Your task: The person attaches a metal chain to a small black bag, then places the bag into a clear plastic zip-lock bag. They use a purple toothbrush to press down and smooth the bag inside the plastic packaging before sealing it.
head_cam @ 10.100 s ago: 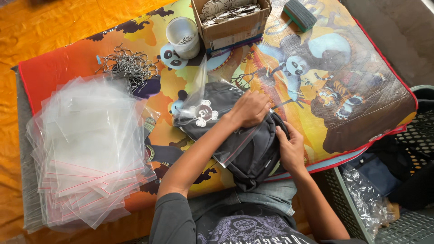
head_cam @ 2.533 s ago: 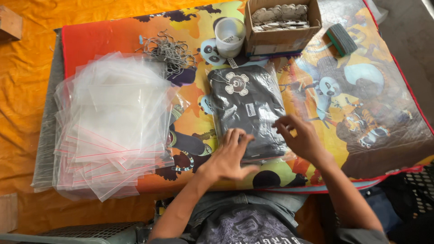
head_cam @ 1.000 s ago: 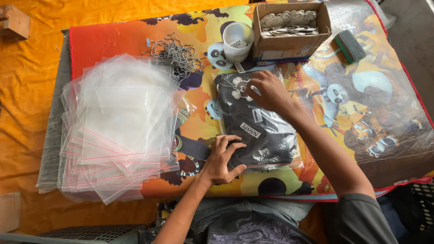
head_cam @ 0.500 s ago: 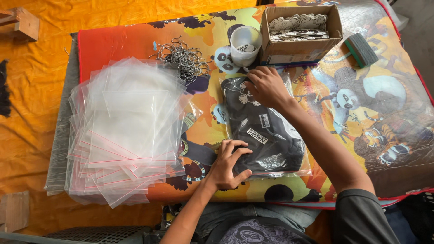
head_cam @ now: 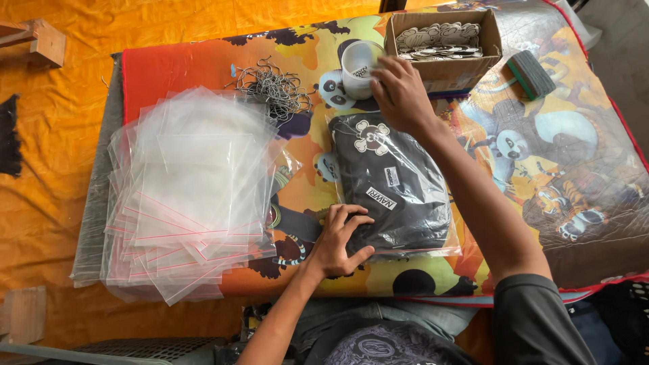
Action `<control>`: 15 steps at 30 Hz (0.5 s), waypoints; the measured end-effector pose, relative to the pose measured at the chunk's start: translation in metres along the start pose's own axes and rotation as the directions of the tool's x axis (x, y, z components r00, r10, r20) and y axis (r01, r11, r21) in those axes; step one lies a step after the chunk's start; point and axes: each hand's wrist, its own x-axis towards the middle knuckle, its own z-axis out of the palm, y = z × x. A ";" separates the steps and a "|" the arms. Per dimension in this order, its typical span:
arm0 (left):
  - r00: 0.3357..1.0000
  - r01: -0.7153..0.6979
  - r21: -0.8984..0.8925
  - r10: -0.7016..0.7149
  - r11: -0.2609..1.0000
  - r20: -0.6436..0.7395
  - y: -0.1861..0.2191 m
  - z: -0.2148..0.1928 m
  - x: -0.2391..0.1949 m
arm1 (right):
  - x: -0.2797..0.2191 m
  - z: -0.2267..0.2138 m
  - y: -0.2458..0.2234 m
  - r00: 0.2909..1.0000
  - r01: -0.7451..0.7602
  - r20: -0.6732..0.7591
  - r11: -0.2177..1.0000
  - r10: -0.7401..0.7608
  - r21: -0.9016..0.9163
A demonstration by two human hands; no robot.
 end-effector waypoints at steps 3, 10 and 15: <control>1.000 0.000 0.005 0.000 1.000 -0.015 -0.018 0.012 -0.006 | -0.030 0.010 0.008 0.965 0.181 -0.193 0.984 -0.178 -0.002; 1.000 -0.030 0.032 0.030 0.999 0.000 -0.022 0.014 -0.008 | -0.160 -0.032 -0.025 0.990 0.136 0.006 0.982 -0.138 0.131; 0.993 -0.117 0.250 0.108 0.961 0.047 -0.009 0.019 -0.010 | -0.250 -0.070 -0.058 0.994 0.008 0.107 0.986 -0.027 0.167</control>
